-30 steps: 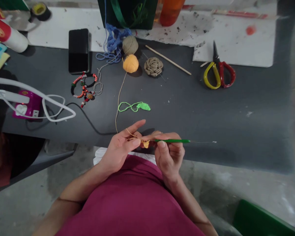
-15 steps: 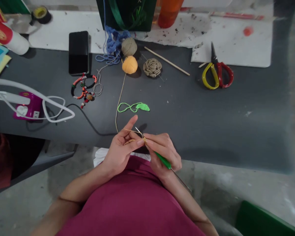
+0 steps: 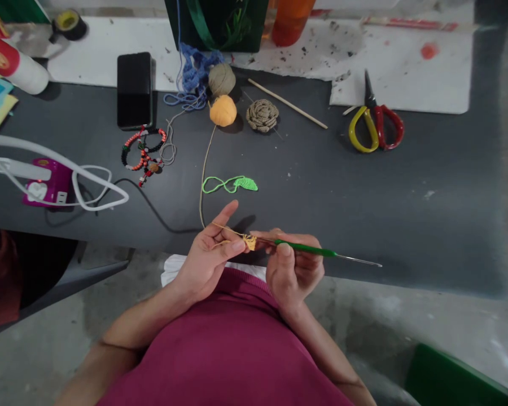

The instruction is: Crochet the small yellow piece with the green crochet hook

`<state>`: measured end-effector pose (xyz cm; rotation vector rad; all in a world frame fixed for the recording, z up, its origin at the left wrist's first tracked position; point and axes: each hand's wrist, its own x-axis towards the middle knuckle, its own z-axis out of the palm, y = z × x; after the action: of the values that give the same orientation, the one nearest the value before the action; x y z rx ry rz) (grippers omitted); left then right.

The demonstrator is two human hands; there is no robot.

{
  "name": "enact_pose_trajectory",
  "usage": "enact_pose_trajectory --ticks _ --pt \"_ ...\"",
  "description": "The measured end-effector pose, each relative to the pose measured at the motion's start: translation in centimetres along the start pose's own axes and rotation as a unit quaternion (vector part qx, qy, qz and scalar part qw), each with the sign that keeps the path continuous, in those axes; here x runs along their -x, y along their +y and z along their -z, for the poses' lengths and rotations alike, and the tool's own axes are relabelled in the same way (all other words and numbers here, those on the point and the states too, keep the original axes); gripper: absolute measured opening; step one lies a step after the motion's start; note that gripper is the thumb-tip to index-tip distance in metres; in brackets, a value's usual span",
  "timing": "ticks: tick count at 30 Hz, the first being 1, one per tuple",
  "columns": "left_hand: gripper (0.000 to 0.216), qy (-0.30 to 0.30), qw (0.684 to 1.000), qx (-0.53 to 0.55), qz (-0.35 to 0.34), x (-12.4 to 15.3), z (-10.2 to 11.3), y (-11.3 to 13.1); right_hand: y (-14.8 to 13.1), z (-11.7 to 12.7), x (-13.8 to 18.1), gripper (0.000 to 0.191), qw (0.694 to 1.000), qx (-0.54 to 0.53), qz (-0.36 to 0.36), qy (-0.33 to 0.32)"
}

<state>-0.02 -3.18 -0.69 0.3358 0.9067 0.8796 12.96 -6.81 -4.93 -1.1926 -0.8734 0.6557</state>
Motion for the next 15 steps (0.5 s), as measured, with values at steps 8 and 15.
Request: enact_pose_trajectory --ticks 8,15 --pt "0.047 -0.001 1.000 0.004 -0.013 -0.1 0.0 0.2 -0.7 0.2 -0.4 0.005 0.997 -0.051 -0.049 -0.017" --pt "0.040 -0.036 0.999 -0.005 -0.018 -0.1 0.1 -0.1 -1.3 -0.8 -0.9 0.009 0.969 -0.182 -0.155 -0.057"
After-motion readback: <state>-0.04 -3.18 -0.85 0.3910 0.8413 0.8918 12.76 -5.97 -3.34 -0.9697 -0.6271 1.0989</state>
